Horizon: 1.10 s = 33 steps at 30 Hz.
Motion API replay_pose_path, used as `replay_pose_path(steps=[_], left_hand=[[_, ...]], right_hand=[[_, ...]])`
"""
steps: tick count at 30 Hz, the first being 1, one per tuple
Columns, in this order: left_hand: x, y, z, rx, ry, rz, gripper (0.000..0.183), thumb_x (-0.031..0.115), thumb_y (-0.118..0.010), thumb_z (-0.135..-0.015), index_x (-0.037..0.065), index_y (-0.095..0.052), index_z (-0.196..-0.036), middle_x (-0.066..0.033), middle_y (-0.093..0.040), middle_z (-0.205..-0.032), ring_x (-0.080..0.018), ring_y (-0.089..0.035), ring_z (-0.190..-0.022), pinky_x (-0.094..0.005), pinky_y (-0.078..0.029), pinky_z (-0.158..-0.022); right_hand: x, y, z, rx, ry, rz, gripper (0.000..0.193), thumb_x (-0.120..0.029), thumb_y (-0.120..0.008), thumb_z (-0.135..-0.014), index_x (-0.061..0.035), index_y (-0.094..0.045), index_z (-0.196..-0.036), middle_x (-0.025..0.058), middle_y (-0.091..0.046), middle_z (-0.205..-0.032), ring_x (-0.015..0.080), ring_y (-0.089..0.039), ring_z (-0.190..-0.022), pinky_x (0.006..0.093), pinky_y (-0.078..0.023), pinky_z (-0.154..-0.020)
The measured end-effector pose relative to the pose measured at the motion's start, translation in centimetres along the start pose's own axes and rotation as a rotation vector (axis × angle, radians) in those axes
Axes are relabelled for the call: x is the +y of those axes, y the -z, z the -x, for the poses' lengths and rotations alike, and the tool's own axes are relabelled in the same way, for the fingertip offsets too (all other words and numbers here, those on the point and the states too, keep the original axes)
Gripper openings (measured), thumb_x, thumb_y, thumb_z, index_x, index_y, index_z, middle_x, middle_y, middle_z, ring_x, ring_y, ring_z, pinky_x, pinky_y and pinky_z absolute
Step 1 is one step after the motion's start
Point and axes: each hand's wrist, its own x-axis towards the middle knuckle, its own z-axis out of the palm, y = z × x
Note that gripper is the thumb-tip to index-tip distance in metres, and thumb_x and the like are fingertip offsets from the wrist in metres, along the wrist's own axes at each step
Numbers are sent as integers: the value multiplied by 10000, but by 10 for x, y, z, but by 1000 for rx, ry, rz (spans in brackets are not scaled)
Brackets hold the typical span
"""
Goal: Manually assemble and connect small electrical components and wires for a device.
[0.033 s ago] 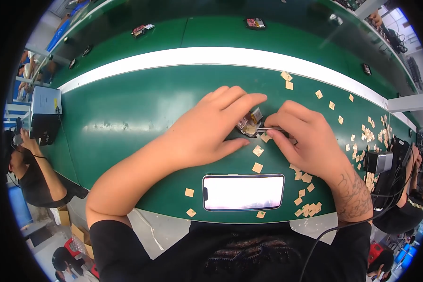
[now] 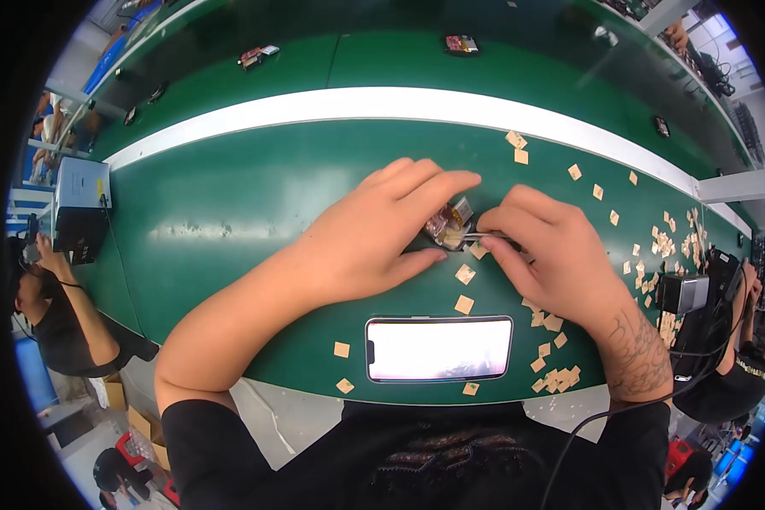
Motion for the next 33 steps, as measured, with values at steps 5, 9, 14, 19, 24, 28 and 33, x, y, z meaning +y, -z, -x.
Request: replay_pose_path(steps=[5, 9, 14, 19, 24, 28, 33], left_hand=[[1, -6, 4, -17, 27, -7, 727, 70, -877, -804, 112, -580, -1467, -117, -614, -1196, -350, -617, -1128, -442, -527, -985], [3, -9, 5, 28, 50, 15, 620, 83, -894, -802, 85, -629, -1362, -126, -627, -1180, -354, -633, -1122, -444, -547, -969], [2, -12, 5, 81, 41, -14, 508, 94, -920, -774, 60, -682, -1221, -126, -649, -1135, -351, -654, -1065, -440, -568, -909], [3, -13, 4, 87, 54, -32, 477, 110, -929, -772, 57, -691, -1182, -122, -651, -1130, -353, -654, -1045, -435, -567, -886], [9, -9, 5, 86, 69, -38, 514, 105, -926, -775, 44, -649, -1203, -125, -648, -1138, -354, -650, -1054, -432, -564, -895], [0, -5, 6, -7, 50, 93, 538, 55, -897, -797, 42, -601, -1247, -125, -644, -1158, -337, -657, -1068, -426, -566, -918], [3, -7, 4, -5, 78, 126, 515, 22, -877, -806, 42, -591, -1233, -128, -642, -1166, -321, -664, -1057, -412, -570, -917]], right_hand=[[-9, -2, 5, -6, 38, 229, 155, -122, -770, -901, -80, -675, -1016, 70, -581, -896, 283, -700, -803, 418, -567, -638], [-19, -1, 2, -51, 70, 383, 153, -117, -740, -861, -78, -669, -991, 52, -582, -900, 245, -706, -828, 398, -578, -638], [-26, -1, 0, -84, 41, 427, 143, -116, -724, -857, -71, -661, -977, 56, -591, -912, 257, -709, -845, 398, -581, -646], [7, 1, -2, -85, -158, -40, 123, -60, -740, -922, -29, -660, -1010, 76, -640, -967, 257, -704, -835, 385, -555, -654], [17, 6, -7, 4, -240, -482, 156, -34, -757, -947, -2, -665, -1069, 117, -632, -905, 242, -657, -791, 350, -541, -707], [4, -1, -14, 23, -161, -283, 186, -65, -783, -935, 2, -670, -1066, 121, -631, -877, 249, -664, -795, 352, -540, -714], [5, -15, -20, 11, -199, -274, 207, -66, -791, -913, -30, -687, -1088, 121, -653, -903, 276, -686, -816, 374, -547, -704]])
